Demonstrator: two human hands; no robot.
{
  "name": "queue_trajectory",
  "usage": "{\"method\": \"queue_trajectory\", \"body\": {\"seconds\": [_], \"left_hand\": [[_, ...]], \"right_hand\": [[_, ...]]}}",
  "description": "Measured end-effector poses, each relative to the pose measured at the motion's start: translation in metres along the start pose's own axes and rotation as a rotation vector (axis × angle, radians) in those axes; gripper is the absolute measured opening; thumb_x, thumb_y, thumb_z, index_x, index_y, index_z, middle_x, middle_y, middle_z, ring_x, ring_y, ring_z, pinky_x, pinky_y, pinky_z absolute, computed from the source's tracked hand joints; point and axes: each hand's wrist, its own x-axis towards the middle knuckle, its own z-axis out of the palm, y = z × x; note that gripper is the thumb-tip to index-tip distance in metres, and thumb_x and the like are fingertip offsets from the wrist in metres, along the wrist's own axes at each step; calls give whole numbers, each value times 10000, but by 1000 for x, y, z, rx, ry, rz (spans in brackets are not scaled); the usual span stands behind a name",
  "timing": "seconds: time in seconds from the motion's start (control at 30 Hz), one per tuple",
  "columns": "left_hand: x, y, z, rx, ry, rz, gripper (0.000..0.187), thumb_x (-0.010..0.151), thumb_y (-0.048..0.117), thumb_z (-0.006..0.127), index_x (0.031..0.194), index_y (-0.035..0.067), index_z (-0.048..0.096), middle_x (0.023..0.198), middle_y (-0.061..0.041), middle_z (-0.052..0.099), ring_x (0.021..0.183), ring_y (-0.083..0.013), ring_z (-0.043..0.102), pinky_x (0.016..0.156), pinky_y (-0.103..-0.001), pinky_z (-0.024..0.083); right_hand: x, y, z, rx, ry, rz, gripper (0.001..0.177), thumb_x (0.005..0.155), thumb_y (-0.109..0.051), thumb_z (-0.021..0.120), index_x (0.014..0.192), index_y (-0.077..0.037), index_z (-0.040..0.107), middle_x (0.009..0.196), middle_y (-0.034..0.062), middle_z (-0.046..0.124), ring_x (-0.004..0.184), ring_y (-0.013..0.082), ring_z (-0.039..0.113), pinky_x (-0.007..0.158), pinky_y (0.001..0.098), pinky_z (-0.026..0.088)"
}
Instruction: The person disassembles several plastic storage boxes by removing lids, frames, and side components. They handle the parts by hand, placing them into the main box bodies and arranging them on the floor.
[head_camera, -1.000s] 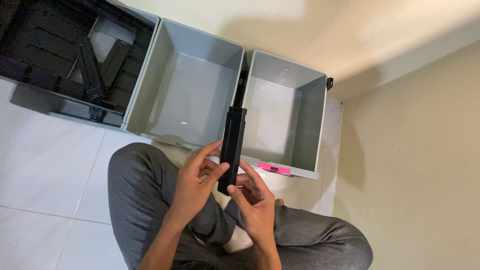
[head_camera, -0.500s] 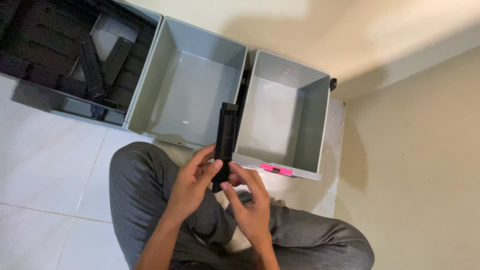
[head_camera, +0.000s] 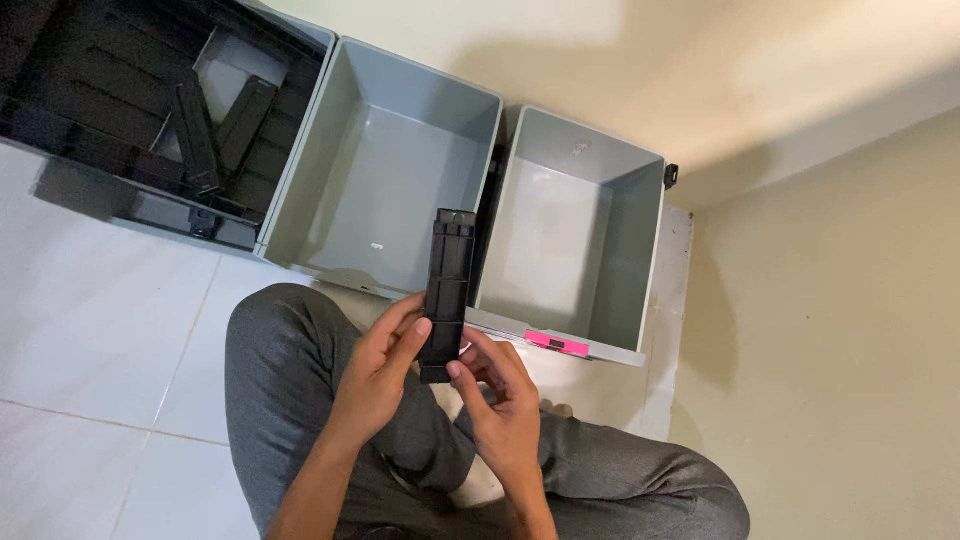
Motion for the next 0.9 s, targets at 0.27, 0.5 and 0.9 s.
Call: {"method": "queue_trajectory", "body": {"seconds": [0.27,0.5,0.9], "left_hand": [[0,1,-4,-105,-1,-25,450,1038,231,529,1432,16,547,1229,-109,714,1140,-160,665,997,-315,514],[0,5,-21,-129,46,-12,454,1032,226,525,1443,34,537,1284,-105,689,1189,-161,650,1020,-318,502],[38,15,-97,31,263,148,459,987,82,518,1446,63,536,1222,-89,605,1039,-176,648,893,-326,539]], "right_hand": [[4,-8,8,5,-34,-59,427,949,-13,683,1373,-28,645,987,17,612,878,97,642,850,276,602],[16,-18,25,-152,-78,-114,428,951,-20,686,1377,-51,651,959,36,616,870,117,634,788,280,552],[70,-16,61,-237,-264,-161,404,957,-71,701,1356,-49,645,935,49,623,831,138,622,775,283,542]]}}
